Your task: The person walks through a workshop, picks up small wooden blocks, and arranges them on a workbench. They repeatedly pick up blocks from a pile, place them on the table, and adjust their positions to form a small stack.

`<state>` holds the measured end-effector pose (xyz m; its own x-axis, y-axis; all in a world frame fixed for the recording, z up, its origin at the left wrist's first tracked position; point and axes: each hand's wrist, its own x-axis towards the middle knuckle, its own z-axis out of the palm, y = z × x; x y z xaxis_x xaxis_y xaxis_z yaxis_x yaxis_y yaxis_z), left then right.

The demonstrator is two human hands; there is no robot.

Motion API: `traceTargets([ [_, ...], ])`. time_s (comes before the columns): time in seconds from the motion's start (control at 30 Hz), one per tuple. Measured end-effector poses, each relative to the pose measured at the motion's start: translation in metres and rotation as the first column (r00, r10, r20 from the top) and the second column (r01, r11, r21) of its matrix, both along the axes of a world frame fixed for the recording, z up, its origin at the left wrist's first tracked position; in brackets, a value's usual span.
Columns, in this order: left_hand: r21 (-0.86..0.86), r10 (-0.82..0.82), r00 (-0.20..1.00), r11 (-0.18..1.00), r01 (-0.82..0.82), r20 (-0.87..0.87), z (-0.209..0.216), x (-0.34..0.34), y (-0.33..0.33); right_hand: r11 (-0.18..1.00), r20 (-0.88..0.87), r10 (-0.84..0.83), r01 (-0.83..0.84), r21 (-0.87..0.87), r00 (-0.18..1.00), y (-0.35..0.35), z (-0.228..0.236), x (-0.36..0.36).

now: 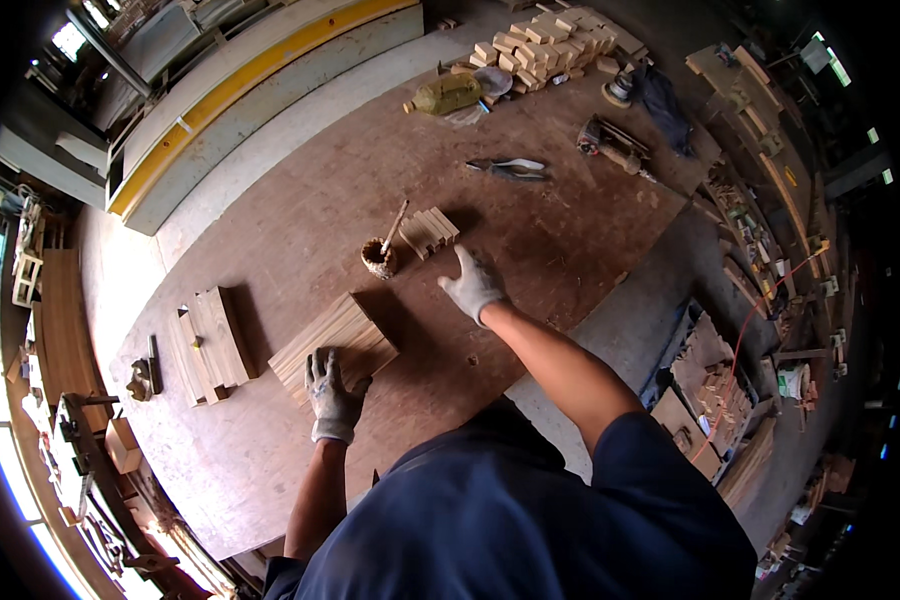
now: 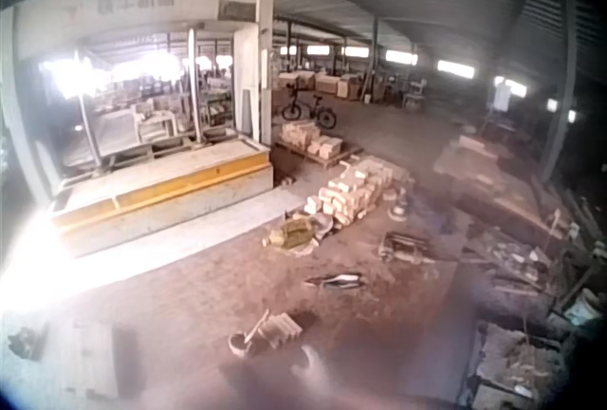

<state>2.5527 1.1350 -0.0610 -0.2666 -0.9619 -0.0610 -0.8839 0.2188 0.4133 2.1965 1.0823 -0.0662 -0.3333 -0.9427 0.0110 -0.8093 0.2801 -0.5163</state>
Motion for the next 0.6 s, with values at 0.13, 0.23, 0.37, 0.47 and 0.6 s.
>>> traceTargets([
  [0.13, 0.0, 0.013, 1.0, 1.0, -0.013, -0.017, -0.001, 0.002, 0.003, 0.997, -0.02, 0.028, -0.026, 0.075, 0.999, -0.053, 0.022, 0.008],
  [0.23, -0.056, -0.001, 0.998, 0.998, -0.003, -0.069, 0.007, -0.002, 0.0, 0.997, -0.108, 0.043, -0.035, 0.07, 0.993, -0.077, 0.017, 0.017],
  [0.37, -0.013, -0.013, 0.999, 1.0, 0.013, -0.044, 0.0, -0.001, -0.004, 0.998, -0.2, -0.033, 0.043, 0.046, 0.979, -0.098, -0.027, 0.019],
  [0.47, -0.048, -0.075, 0.996, 0.996, 0.073, -0.047, 0.007, -0.005, -0.004, 0.991, -0.234, -0.019, 0.05, 0.124, 0.972, -0.101, -0.018, 0.023],
  [0.6, -0.06, -0.048, 0.998, 0.997, 0.045, -0.044, -0.012, 0.005, 0.001, 0.994, -0.157, 0.065, -0.049, 0.102, 0.985, -0.07, -0.004, 0.013],
])
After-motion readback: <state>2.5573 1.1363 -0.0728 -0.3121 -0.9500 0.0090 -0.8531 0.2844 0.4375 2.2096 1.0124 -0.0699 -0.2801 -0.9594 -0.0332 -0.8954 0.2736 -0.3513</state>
